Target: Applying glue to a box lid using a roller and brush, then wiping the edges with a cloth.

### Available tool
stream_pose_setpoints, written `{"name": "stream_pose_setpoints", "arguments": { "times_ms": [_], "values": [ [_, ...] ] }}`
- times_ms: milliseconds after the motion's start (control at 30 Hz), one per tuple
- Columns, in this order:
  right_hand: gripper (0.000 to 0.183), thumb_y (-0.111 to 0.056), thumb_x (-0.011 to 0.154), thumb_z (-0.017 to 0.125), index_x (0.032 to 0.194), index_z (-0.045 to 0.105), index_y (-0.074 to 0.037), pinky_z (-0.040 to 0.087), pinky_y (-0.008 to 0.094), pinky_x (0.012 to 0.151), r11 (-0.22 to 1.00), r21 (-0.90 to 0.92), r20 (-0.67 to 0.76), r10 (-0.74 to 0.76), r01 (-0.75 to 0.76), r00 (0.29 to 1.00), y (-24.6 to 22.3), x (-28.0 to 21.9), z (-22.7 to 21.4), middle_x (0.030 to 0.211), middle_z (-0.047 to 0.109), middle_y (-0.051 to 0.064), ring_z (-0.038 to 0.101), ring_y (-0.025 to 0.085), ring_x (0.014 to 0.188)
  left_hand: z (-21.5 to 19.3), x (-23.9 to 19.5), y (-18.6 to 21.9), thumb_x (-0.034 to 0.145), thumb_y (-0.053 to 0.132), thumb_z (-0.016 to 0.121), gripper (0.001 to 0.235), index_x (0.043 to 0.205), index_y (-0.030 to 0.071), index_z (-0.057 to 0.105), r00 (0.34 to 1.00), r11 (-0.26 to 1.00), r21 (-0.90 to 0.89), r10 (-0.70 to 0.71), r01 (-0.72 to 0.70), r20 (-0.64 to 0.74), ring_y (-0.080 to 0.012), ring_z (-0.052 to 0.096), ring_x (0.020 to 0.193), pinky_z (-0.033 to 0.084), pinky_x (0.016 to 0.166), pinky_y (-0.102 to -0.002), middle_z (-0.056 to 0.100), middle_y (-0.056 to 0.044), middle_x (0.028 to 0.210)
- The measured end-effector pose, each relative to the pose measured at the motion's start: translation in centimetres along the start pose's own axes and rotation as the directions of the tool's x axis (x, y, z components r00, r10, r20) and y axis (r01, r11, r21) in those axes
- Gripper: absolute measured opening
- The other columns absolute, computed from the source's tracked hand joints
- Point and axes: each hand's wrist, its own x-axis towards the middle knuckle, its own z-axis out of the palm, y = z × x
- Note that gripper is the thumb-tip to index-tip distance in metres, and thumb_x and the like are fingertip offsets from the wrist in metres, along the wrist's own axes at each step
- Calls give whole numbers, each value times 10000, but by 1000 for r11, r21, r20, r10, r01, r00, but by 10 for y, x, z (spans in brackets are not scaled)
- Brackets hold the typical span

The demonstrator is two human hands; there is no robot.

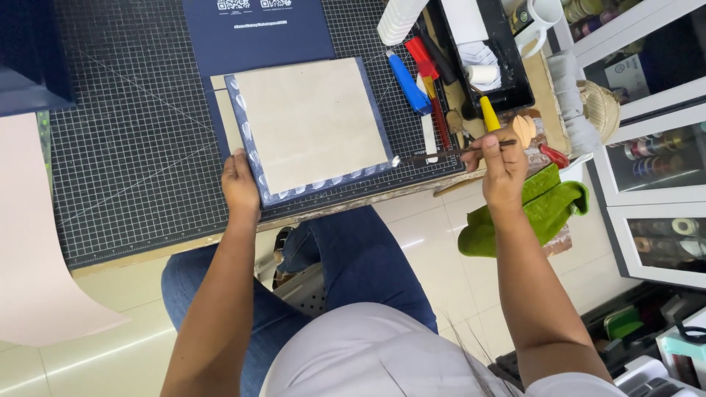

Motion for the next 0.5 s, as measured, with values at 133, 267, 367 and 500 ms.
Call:
{"name": "stream_pose_setpoints", "arguments": {
  "times_ms": [133,267,367,500],
  "values": [
    [322,-278,1153,480,985,581,-22,495,276,542,997,-36,-186,-76,71,980,-23,36,3,718,676,165,617,190,530,0,1,-9,1135,488,434,471,1062,87,669,1000,1000,-1,18,-18,-6,-321,660,1107,515,934,-452,689,-161,1048],
    [207,-217,1190,399,1120,466,-35,495,271,461,921,-159,-247,-385,355,889,-62,106,12,822,628,182,636,230,605,-11,-20,32,1113,384,438,346,897,148,570,1000,973,-231,-4,10,28,-114,526,838,423,797,-299,561,32,854],
    [238,-282,1158,535,1075,553,-59,520,289,442,828,-183,-324,-559,530,763,-54,173,16,762,599,136,602,228,545,-10,-18,30,1119,397,437,378,837,162,529,1000,980,-200,5,-1,21,-115,486,775,401,752,-313,503,42,790],
    [376,-51,998,530,651,671,-80,560,228,443,744,-522,-339,-630,417,699,10,245,7,540,647,18,661,111,463,-11,-20,30,1118,400,432,386,856,143,553,999,982,-182,49,-47,5,-124,510,785,412,754,-322,537,21,802]
  ]
}}
